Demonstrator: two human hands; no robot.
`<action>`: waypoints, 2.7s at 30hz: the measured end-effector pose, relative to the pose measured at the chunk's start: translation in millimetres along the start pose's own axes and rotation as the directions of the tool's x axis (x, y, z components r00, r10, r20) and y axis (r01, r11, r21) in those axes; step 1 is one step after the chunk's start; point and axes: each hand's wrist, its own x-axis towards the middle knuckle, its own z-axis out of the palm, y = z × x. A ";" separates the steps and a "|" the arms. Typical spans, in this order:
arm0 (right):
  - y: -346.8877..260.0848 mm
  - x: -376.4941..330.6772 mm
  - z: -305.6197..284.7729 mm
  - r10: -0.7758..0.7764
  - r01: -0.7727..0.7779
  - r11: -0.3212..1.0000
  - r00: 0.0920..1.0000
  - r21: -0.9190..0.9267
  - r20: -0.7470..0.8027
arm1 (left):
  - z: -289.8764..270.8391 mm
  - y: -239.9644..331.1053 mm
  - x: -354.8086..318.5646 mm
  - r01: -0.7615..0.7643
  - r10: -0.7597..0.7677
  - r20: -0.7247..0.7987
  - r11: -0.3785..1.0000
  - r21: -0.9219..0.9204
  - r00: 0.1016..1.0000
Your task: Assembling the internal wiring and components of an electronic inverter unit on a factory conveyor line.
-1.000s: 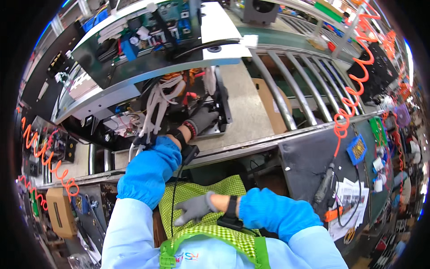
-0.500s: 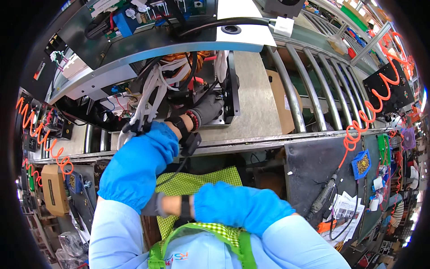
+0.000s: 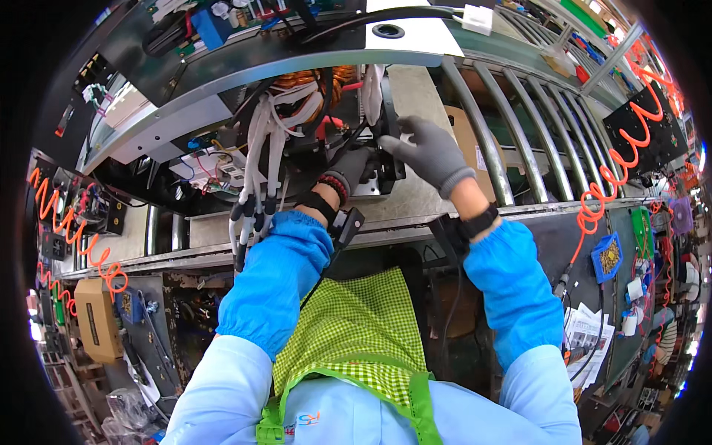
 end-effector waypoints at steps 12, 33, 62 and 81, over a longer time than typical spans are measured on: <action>51.7 55.2 56.1 -0.158 0.156 0.983 0.987 -0.091 -0.015 | 17.2 -49.4 30.8 -0.142 0.266 -0.177 0.847 0.512 0.947; 78.5 62.5 72.4 -0.178 0.182 0.976 0.983 0.120 -0.042 | 43.4 -1.5 -2.0 -0.400 0.451 -0.479 0.892 0.212 0.753; 94.2 76.0 68.2 -0.218 0.212 0.974 0.973 0.078 0.077 | -313.6 -144.9 -567.4 0.984 -0.217 -0.960 0.072 0.163 0.175; 39.5 58.7 28.7 -0.097 0.131 0.979 0.972 -0.155 0.214 | -36.6 114.9 -401.5 0.221 -0.119 0.327 0.929 -0.296 0.938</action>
